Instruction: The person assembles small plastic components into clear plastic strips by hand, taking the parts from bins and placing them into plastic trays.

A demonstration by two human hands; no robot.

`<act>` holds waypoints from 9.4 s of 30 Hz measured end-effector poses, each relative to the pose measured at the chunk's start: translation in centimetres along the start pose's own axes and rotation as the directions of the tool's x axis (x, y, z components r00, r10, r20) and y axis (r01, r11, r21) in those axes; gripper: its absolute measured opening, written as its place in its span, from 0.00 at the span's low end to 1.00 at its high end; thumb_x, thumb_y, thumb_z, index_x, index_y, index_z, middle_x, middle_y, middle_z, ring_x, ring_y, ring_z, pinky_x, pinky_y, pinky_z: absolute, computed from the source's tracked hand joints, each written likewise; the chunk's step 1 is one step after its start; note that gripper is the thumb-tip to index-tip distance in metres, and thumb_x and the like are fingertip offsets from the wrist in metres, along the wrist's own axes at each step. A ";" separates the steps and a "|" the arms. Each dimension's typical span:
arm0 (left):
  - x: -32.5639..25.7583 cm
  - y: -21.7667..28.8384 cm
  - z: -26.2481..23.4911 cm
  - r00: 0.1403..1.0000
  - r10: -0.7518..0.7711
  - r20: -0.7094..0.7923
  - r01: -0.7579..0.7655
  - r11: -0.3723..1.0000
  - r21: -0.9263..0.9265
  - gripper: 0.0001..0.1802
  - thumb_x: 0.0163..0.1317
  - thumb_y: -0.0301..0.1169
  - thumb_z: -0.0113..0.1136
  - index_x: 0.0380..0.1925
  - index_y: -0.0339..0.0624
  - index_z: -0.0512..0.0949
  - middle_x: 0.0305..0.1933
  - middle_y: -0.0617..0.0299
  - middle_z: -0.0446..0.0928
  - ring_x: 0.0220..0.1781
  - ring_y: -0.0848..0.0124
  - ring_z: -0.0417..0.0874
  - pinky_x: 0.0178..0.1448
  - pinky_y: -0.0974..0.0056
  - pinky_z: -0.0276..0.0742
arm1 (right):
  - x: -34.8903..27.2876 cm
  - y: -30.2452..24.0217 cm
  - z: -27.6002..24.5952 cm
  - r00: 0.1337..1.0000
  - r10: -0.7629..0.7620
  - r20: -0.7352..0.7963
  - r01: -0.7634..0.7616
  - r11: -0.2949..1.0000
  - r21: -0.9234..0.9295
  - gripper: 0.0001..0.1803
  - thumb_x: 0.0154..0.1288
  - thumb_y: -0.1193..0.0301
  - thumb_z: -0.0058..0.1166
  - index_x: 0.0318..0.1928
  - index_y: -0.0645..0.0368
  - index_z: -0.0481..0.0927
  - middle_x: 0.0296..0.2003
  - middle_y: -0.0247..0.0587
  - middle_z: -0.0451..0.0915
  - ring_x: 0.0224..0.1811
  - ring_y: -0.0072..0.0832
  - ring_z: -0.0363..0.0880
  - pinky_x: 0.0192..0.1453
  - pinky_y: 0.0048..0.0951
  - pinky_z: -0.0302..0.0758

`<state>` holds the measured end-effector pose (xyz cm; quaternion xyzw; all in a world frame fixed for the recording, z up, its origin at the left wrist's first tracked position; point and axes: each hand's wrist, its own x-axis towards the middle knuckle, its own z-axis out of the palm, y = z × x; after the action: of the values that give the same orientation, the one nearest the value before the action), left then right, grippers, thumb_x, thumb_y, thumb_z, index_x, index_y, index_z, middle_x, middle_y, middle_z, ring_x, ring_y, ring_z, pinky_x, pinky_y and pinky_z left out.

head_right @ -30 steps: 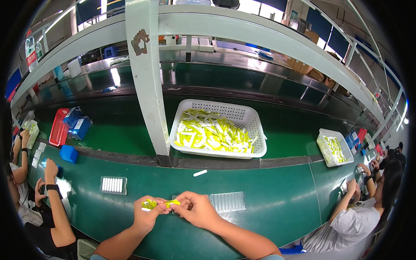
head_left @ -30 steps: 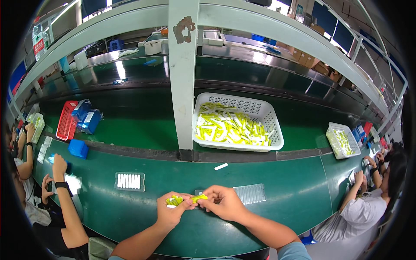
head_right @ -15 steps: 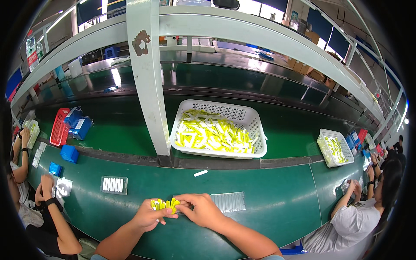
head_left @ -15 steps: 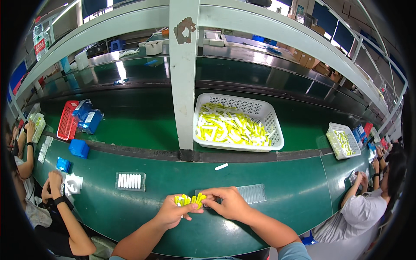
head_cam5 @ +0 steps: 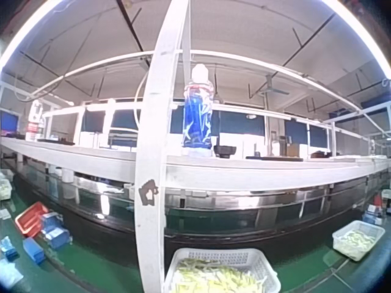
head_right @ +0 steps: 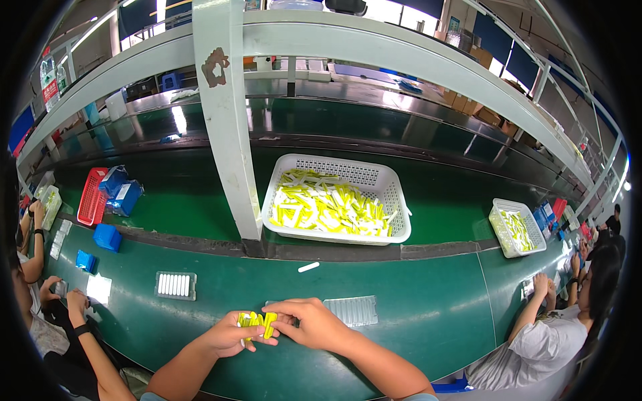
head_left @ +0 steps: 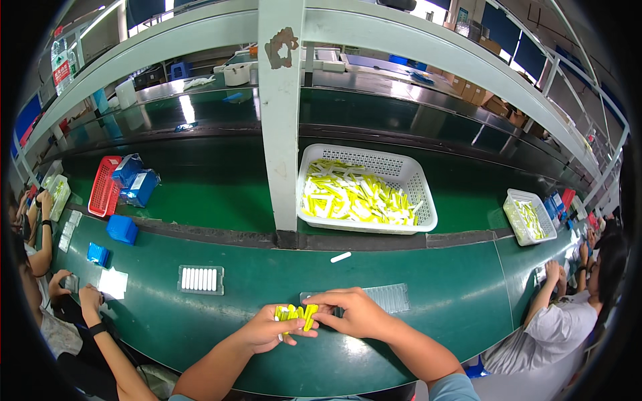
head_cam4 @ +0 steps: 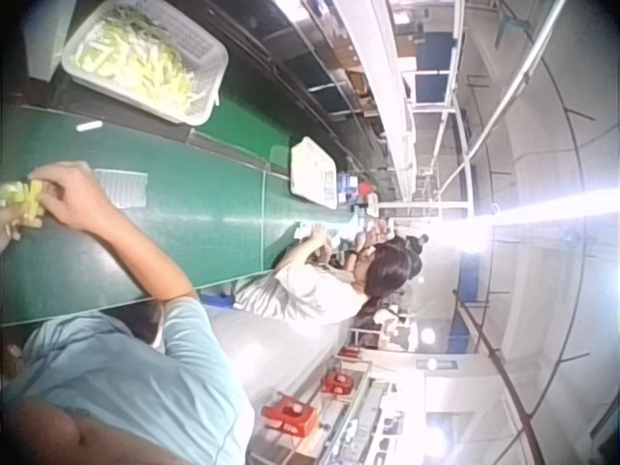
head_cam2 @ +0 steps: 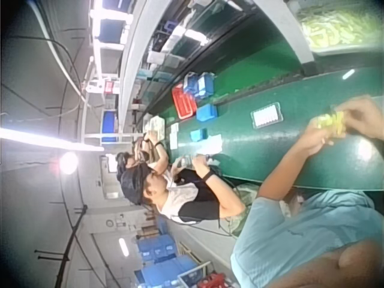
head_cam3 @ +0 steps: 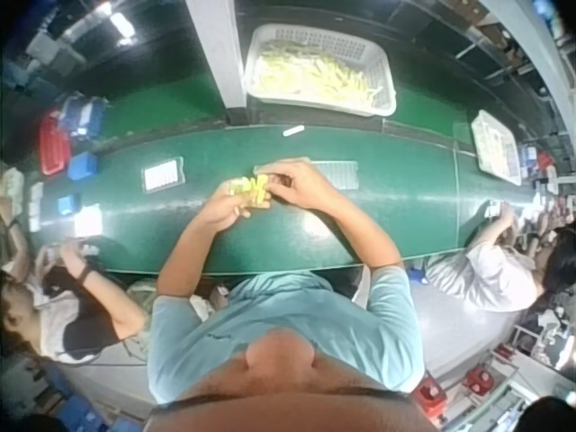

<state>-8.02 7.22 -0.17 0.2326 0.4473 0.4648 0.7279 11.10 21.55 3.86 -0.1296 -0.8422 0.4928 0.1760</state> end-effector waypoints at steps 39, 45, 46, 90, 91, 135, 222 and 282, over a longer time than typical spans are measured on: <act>0.3 -0.5 0.3 0.986 0.127 -0.105 -0.122 0.991 0.060 0.16 0.71 0.29 0.60 0.53 0.28 0.77 0.48 0.47 0.84 0.42 0.62 0.89 0.41 0.64 0.87 | 0.2 0.1 -1.6 0.927 0.327 0.184 -0.362 0.910 0.204 0.05 0.70 0.76 0.58 0.41 0.67 0.81 0.31 0.40 0.86 0.30 0.20 0.85 0.35 0.22 0.81; 0.7 -0.5 -0.4 0.935 0.211 -0.286 -0.228 0.973 -0.024 0.15 0.70 0.30 0.62 0.50 0.29 0.78 0.44 0.46 0.84 0.36 0.64 0.89 0.37 0.63 0.88 | 0.0 1.2 -2.7 0.957 0.285 -0.054 -0.217 0.828 0.517 0.04 0.73 0.80 0.53 0.42 0.70 0.79 0.36 0.44 0.86 0.41 0.26 0.88 0.45 0.25 0.84; 0.7 -0.3 -0.1 0.937 0.207 -0.283 -0.223 0.974 -0.025 0.16 0.69 0.30 0.63 0.49 0.27 0.78 0.42 0.47 0.84 0.35 0.65 0.89 0.36 0.65 0.87 | -0.2 1.2 -2.8 0.971 0.215 -0.099 -0.134 0.845 0.518 0.04 0.72 0.80 0.54 0.42 0.70 0.80 0.37 0.44 0.86 0.43 0.27 0.88 0.47 0.26 0.85; 0.3 -1.6 0.9 0.998 0.047 0.044 -0.053 0.986 0.159 0.15 0.70 0.36 0.63 0.45 0.32 0.83 0.42 0.55 0.86 0.31 0.76 0.85 0.20 0.75 0.70 | -3.0 2.8 1.9 0.973 0.209 0.093 -0.228 0.931 0.284 0.06 0.72 0.76 0.57 0.45 0.64 0.84 0.33 0.33 0.80 0.35 0.16 0.75 0.39 0.22 0.73; 0.3 -1.4 0.8 0.997 0.022 0.071 -0.029 0.995 0.100 0.16 0.72 0.37 0.61 0.47 0.33 0.82 0.45 0.54 0.86 0.33 0.75 0.86 0.20 0.75 0.70 | -2.9 2.4 1.7 0.984 0.164 0.067 -0.175 0.958 0.227 0.06 0.71 0.75 0.58 0.44 0.64 0.84 0.32 0.34 0.80 0.34 0.17 0.75 0.38 0.23 0.73; 0.7 -1.7 1.2 0.999 0.016 0.042 -0.014 0.998 -0.055 0.18 0.77 0.36 0.52 0.54 0.31 0.76 0.46 0.51 0.83 0.32 0.75 0.81 0.23 0.75 0.65 | -4.2 3.5 4.6 0.937 0.246 -0.249 -0.137 0.913 0.385 0.07 0.67 0.75 0.61 0.41 0.66 0.85 0.29 0.31 0.79 0.27 0.12 0.71 0.32 0.19 0.70; 0.5 -0.3 -0.1 0.999 -0.015 -0.033 0.003 0.939 -0.344 0.20 0.76 0.38 0.54 0.56 0.32 0.75 0.37 0.59 0.80 0.27 0.75 0.75 0.28 0.71 0.68 | 3.6 4.2 -3.9 0.945 0.236 0.225 -0.137 0.914 -0.381 0.14 0.56 0.68 0.70 0.39 0.60 0.80 0.25 0.39 0.80 0.27 0.39 0.77 0.37 0.37 0.76; 0.5 -0.5 0.2 0.998 -0.014 -0.062 -0.006 0.952 -0.305 0.22 0.75 0.37 0.56 0.61 0.32 0.73 0.38 0.62 0.79 0.28 0.77 0.74 0.28 0.72 0.65 | 2.7 4.4 -4.2 0.919 0.319 0.231 -0.240 0.918 -0.315 0.28 0.50 0.66 0.76 0.51 0.59 0.79 0.23 0.31 0.67 0.24 0.23 0.67 0.32 0.29 0.68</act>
<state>-7.56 7.42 -0.66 0.1017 0.3934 0.5338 0.7415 10.63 28.04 2.37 -0.2029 -0.8922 0.4019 -0.0367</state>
